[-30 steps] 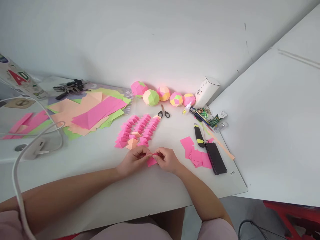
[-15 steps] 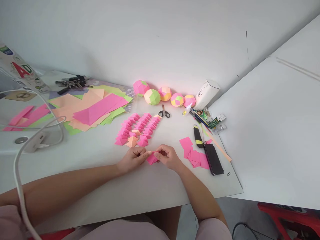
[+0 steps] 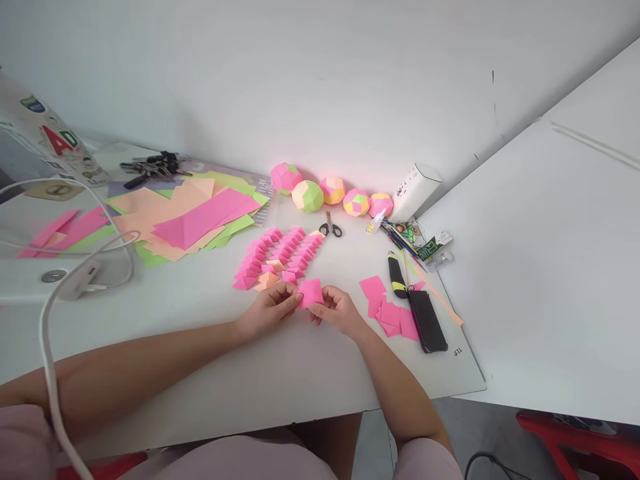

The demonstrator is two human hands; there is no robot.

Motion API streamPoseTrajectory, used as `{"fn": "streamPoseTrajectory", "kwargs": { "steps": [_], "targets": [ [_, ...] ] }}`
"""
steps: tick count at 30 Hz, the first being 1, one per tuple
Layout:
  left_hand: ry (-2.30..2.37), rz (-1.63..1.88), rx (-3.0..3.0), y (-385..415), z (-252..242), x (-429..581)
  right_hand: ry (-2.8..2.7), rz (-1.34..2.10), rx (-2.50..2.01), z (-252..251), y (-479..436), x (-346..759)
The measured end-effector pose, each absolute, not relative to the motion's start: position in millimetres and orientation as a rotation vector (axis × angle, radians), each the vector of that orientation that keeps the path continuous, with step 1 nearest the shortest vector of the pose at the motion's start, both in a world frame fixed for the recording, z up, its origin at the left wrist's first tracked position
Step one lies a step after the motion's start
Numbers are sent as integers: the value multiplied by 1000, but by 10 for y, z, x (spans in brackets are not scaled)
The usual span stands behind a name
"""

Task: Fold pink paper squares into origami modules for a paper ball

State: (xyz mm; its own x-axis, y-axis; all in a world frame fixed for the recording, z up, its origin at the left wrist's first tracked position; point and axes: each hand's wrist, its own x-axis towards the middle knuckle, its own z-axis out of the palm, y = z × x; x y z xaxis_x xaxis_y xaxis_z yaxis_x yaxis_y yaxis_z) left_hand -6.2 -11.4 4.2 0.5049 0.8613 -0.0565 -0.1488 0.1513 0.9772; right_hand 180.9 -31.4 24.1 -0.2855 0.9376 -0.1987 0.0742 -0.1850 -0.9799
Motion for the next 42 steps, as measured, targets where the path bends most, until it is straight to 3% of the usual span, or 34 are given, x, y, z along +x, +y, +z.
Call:
{"fn": "streamPoseTrajectory", "kwargs": {
  "steps": [12, 28, 42],
  "targets": [
    [685, 900, 1075, -103, 34, -38, -1366, 1671, -1180, 251, -314, 1811],
    [618, 792, 1174, -113, -28, -53, -1479, 1355, -1271, 250, -328, 1814],
    [633, 794, 1150, -121, -39, -51, -1565, 1323, -1270, 266, -342, 1821]
  ]
}}
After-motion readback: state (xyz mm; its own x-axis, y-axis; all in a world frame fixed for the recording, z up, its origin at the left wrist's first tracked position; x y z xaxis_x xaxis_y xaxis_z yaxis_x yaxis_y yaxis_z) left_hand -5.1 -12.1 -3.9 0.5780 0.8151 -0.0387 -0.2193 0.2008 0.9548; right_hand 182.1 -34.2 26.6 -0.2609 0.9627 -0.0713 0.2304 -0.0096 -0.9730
